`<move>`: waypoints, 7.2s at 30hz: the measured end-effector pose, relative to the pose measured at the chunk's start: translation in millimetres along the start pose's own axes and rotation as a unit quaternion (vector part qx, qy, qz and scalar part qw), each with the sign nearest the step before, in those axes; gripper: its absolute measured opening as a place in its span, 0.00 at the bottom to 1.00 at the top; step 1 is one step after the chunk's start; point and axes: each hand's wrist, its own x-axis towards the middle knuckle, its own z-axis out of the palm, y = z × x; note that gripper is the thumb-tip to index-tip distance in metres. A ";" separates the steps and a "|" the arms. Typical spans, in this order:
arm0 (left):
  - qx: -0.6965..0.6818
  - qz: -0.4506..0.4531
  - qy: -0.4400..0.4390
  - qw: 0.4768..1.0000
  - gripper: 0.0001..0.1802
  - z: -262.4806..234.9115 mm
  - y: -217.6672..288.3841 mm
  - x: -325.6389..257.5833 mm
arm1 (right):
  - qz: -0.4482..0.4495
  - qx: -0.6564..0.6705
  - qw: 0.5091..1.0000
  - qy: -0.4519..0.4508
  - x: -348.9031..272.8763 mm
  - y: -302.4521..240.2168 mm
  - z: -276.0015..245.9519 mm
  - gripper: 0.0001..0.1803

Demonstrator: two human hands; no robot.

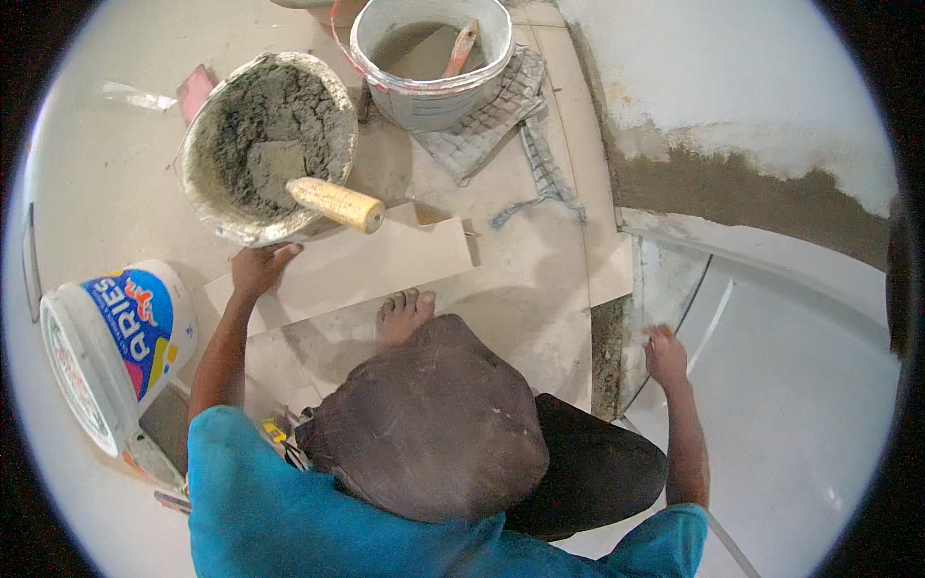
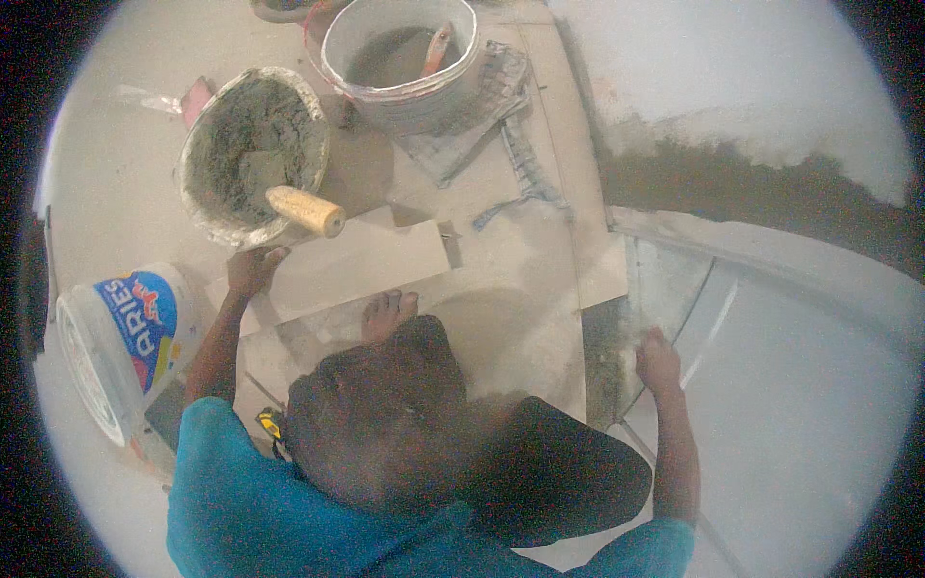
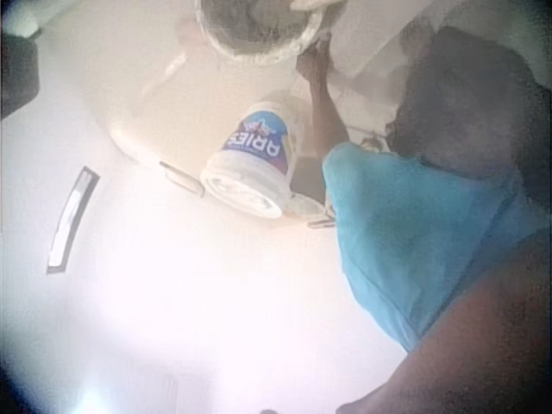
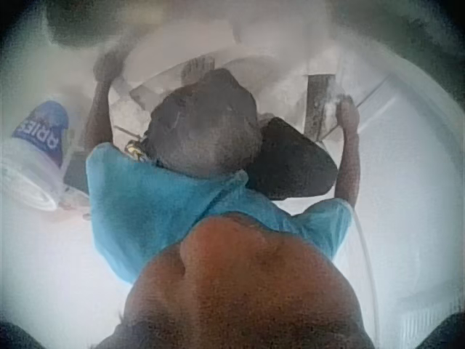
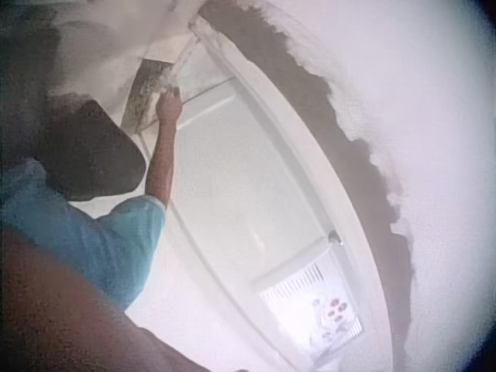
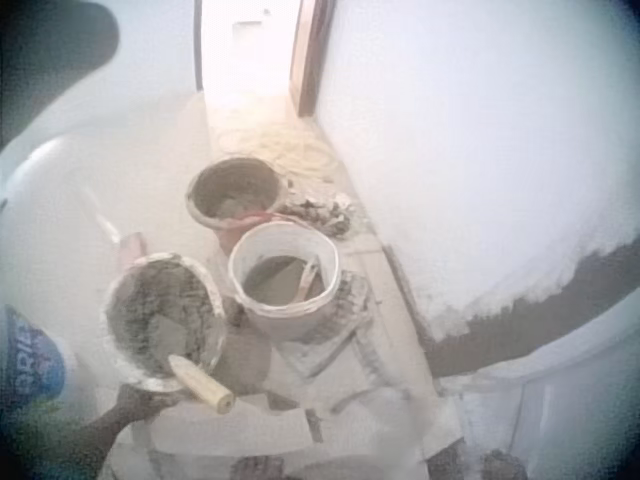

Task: The person kneels on the floor and applies cement mortar to the floor using a trowel. They then place a ceramic tile onto the mortar and press it down to secure it in place.

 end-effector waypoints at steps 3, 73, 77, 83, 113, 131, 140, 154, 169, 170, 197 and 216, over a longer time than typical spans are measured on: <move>0.011 0.003 0.037 0.999 0.30 9.1 -28.5 9.7 | -0.028 -0.029 0.998 -0.053 50.7 -31.7 -51.9 0.12; -0.673 0.145 -0.213 0.693 0.39 -97.9 265.6 -94.7 | -0.068 0.230 0.970 -0.043 -86.5 -224.5 -226.4 0.23; -0.703 0.121 -0.341 0.613 0.38 -36.5 318.7 -90.0 | 0.095 0.262 0.956 -0.097 -128.8 -207.0 -210.0 0.18; -0.658 0.085 -0.413 0.623 0.38 40.8 355.5 -94.8 | 0.258 0.354 0.890 -0.127 -166.8 -160.6 -168.1 0.17; -0.545 0.148 -0.229 0.793 0.20 41.2 354.7 -88.9 | 0.151 0.173 0.969 -0.095 -107.6 -195.3 -137.1 0.14; -0.608 0.064 -0.257 0.748 0.22 44.7 346.0 -92.4 | 0.171 -0.001 0.985 -0.036 -105.5 -119.8 -116.1 0.18; -0.607 0.075 -0.239 0.754 0.21 46.7 344.8 -98.9 | 0.185 0.335 0.913 -0.143 -127.0 -166.9 -65.9 0.15; -0.642 0.051 -0.234 0.729 0.19 47.0 337.5 -98.1 | 0.163 0.181 0.968 -0.053 -112.6 -206.7 -94.7 0.14; -0.551 0.098 -0.187 0.807 0.20 43.0 339.8 -90.4 | 0.181 0.224 0.954 -0.083 -93.0 -148.3 -114.0 0.19; -0.548 0.082 -0.190 0.810 0.20 43.0 338.9 -92.6 | 0.229 0.197 0.950 -0.080 -95.8 -145.3 -109.9 0.19; -0.559 0.136 -0.198 0.793 0.20 49.3 340.9 -94.6 | 0.033 -0.304 0.950 -0.056 -42.2 -187.5 -192.7 0.15; -0.562 0.091 -0.164 0.805 0.21 47.3 346.5 -97.5 | 0.186 0.585 0.751 -0.242 -66.0 -177.9 -88.8 0.17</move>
